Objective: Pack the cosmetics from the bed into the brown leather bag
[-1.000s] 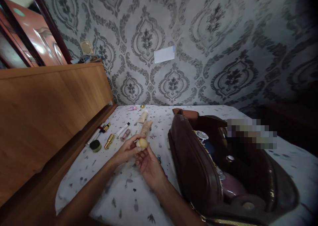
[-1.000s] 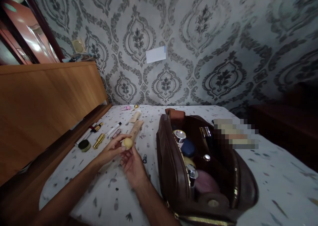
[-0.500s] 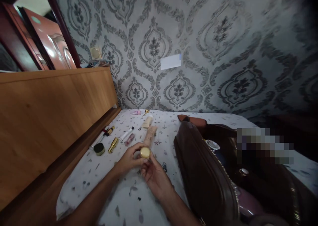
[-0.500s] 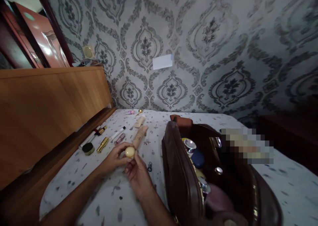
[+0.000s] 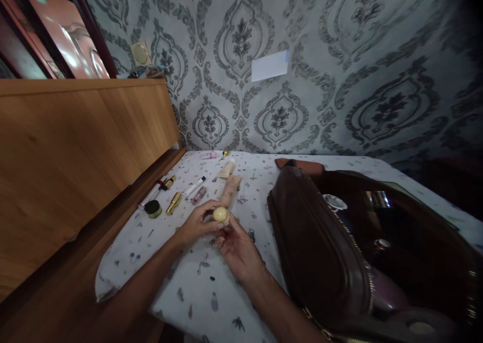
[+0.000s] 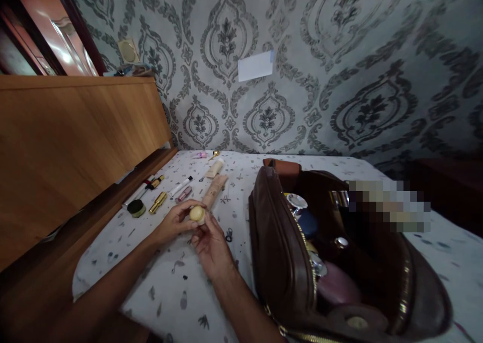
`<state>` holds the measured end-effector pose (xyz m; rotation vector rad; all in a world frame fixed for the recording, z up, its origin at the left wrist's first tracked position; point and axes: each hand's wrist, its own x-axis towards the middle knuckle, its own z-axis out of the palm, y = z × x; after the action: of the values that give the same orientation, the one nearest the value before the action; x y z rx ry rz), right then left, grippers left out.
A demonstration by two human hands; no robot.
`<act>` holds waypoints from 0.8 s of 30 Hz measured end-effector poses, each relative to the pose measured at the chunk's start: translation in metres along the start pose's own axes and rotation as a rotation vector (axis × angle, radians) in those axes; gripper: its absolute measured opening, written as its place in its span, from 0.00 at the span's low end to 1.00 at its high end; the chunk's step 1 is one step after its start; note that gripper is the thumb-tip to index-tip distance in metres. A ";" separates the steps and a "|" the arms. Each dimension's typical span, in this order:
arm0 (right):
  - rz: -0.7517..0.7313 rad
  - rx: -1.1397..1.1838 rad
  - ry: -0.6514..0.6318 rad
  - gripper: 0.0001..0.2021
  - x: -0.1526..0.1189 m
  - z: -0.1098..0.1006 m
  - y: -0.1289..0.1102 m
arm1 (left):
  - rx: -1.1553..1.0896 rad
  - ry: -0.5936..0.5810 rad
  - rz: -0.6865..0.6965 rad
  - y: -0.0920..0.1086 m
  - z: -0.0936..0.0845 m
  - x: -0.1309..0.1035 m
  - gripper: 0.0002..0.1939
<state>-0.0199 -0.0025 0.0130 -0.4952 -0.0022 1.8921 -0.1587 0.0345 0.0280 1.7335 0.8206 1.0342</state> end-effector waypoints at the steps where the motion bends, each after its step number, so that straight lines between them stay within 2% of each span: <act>1: -0.012 0.003 -0.008 0.08 0.000 0.001 0.000 | 0.017 0.000 0.008 0.000 -0.001 0.000 0.26; 8: -0.037 -0.025 -0.011 0.09 -0.002 0.003 -0.001 | 0.237 0.020 0.149 0.002 -0.006 -0.002 0.24; 13: -0.049 -0.107 -0.018 0.12 -0.004 0.006 -0.001 | 0.372 0.049 0.227 0.009 0.002 -0.003 0.20; 16: -0.128 -0.257 0.062 0.18 -0.006 0.008 0.001 | 0.412 0.013 0.285 0.012 0.011 -0.006 0.19; 19: -0.242 -0.437 0.156 0.24 -0.006 0.006 0.005 | 0.491 -0.004 0.405 0.014 0.017 -0.009 0.17; 24: -0.384 -0.618 0.185 0.26 -0.002 -0.005 0.009 | 0.758 0.011 0.593 0.017 0.020 -0.013 0.18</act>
<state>-0.0254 -0.0085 0.0065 -1.0085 -0.5356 1.4382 -0.1445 0.0102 0.0361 2.7315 0.7723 1.1919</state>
